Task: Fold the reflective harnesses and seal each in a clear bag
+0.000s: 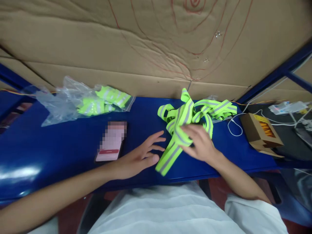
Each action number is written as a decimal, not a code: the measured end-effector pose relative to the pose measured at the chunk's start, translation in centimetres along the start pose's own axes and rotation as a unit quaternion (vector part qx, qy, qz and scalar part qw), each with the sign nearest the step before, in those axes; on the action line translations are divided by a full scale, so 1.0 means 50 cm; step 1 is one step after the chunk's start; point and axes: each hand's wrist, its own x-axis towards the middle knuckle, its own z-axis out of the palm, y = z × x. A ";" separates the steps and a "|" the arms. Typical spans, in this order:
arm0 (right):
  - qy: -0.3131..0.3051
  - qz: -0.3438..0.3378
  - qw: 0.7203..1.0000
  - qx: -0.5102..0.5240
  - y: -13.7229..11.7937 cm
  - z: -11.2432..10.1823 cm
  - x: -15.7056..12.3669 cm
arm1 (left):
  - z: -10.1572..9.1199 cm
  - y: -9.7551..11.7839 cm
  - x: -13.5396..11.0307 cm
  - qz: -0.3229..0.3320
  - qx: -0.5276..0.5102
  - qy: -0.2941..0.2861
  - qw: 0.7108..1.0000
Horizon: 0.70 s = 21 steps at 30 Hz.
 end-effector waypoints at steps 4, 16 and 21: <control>-0.071 -0.174 0.977 0.102 -0.063 0.027 -0.003 | 0.016 -0.036 0.042 -0.037 -0.157 0.076 0.984; -0.043 0.024 0.998 0.043 -0.020 -0.004 0.004 | -0.009 -0.029 0.016 0.030 0.006 -0.020 0.999; -0.222 0.119 0.967 0.043 -0.015 -0.001 0.008 | -0.012 -0.026 0.001 0.169 0.206 -0.031 0.963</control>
